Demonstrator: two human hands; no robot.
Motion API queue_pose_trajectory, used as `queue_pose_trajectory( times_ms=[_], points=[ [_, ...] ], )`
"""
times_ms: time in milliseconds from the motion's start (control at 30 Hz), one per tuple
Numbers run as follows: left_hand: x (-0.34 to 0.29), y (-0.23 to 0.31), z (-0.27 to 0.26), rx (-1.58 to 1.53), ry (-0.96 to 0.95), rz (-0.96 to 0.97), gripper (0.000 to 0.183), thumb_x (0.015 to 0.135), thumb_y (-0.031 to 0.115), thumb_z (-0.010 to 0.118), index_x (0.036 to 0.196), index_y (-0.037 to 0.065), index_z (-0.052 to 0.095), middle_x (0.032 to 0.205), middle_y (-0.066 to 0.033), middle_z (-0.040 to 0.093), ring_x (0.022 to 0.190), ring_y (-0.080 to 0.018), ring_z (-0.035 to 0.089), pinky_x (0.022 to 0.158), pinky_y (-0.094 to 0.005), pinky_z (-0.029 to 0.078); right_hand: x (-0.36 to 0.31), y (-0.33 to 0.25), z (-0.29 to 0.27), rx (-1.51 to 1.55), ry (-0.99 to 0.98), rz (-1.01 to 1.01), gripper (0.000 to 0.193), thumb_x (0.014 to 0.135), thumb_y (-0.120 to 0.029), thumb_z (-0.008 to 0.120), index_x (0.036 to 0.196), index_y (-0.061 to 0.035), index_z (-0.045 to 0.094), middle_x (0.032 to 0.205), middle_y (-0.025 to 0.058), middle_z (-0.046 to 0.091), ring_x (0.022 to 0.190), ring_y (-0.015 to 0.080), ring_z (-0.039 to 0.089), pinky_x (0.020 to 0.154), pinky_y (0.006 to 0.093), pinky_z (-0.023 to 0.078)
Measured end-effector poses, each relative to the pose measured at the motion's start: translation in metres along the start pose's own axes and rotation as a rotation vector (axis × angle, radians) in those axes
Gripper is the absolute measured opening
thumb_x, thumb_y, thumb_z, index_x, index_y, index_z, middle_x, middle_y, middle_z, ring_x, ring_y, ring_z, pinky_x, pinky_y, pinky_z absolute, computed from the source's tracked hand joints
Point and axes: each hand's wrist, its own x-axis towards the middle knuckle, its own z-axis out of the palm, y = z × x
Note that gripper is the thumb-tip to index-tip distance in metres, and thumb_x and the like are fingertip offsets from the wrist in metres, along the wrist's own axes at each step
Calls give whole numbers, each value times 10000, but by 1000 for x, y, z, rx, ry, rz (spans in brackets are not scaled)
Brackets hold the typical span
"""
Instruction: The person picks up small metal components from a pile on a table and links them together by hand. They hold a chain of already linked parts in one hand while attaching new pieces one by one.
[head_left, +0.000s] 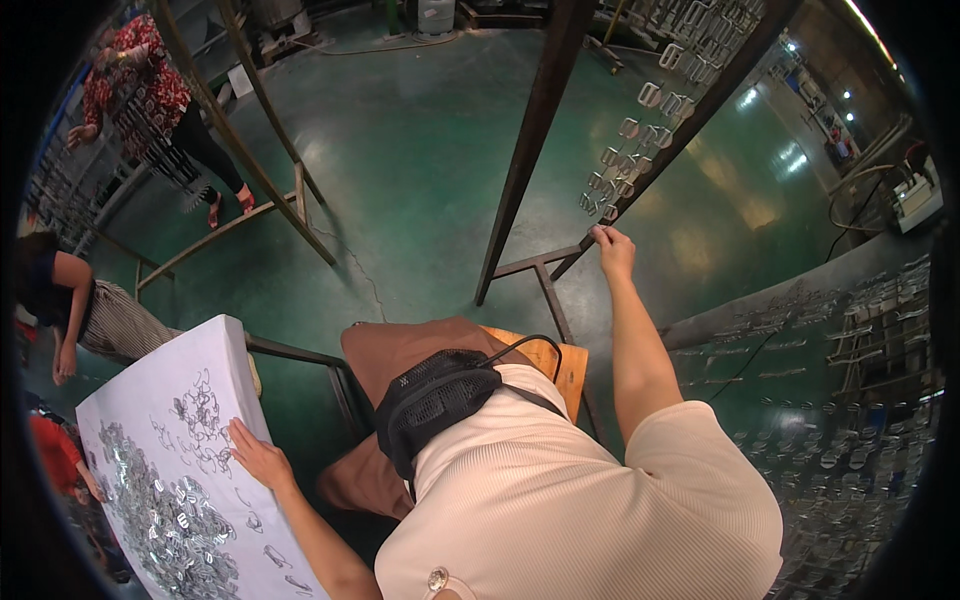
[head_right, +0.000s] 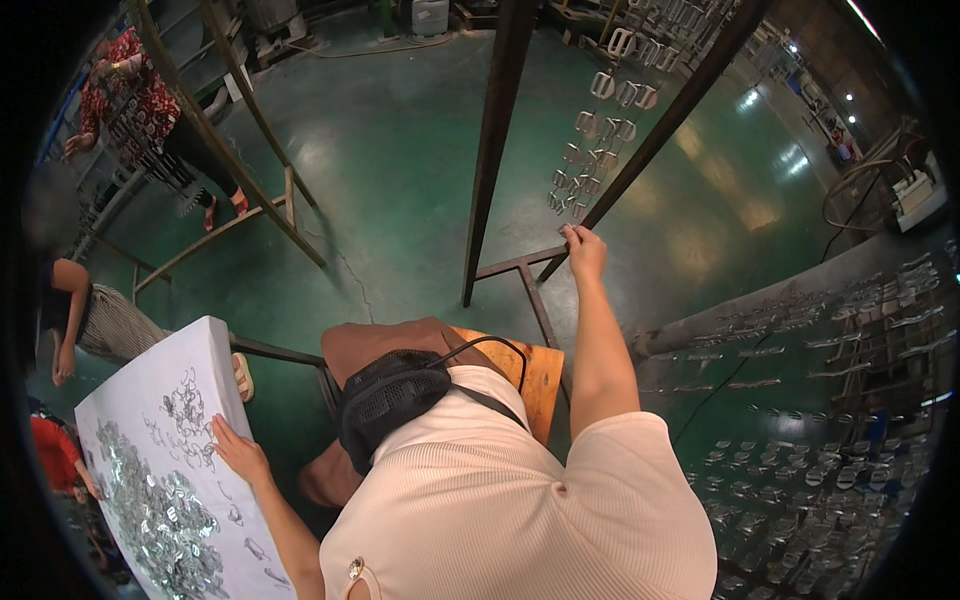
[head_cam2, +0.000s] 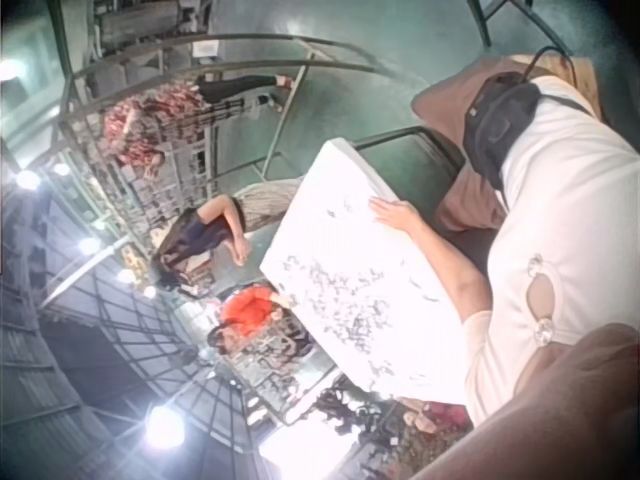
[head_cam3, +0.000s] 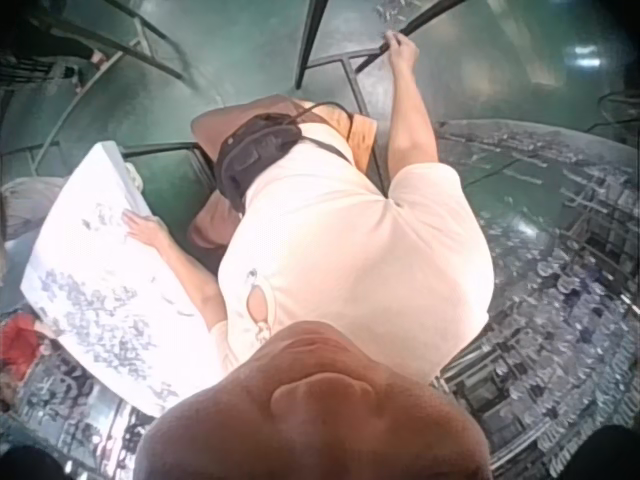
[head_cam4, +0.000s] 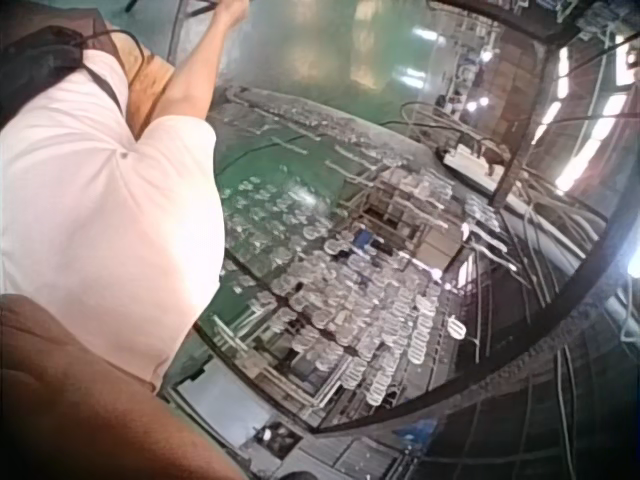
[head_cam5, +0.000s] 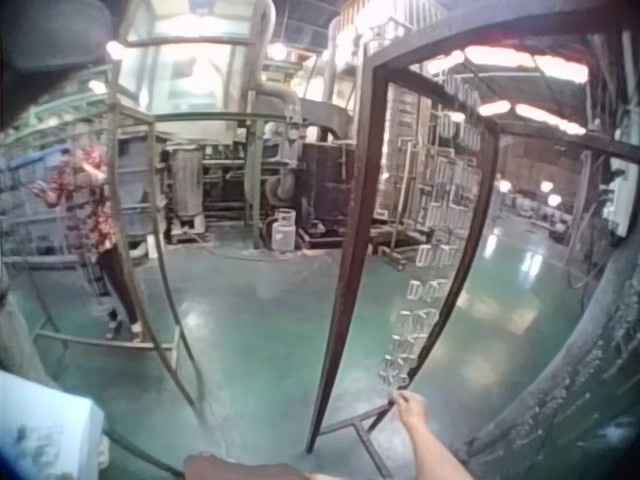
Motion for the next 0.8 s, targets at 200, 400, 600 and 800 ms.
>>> queue_pose_trajectory(
  times_ms=[200,400,600,800],
  points=[
    [1,21,-6,-26,-22,-2,615,802,-17,424,1394,90,293,1423,-72,342,1319,-243,315,1072,-457,249,8,29,-17,28,238,1,265,798,-368,635,924,-144,701,818,97,671,782,286,638,715,356,482],
    [-4,-8,1,-251,-1,-151,600,718,-25,466,1312,-19,378,1323,-224,419,1277,-363,344,1068,-494,210,-11,16,9,-143,-173,-64,321,863,-331,552,869,-35,674,732,96,669,660,193,631,653,326,481],
    [21,27,-23,-432,33,-157,528,733,50,515,1255,18,447,1304,-170,439,1311,-332,300,1066,-526,213,-6,48,59,-390,-1381,155,126,823,-54,558,742,-3,640,704,115,667,608,228,671,457,337,490],
    [4,-1,-62,-581,269,-376,322,842,166,573,1142,52,539,1182,-119,538,1235,-317,404,1011,-495,296,-17,-121,147,-617,-1401,-455,142,792,-108,668,724,15,690,601,46,623,535,144,598,488,281,468]
  ],
)
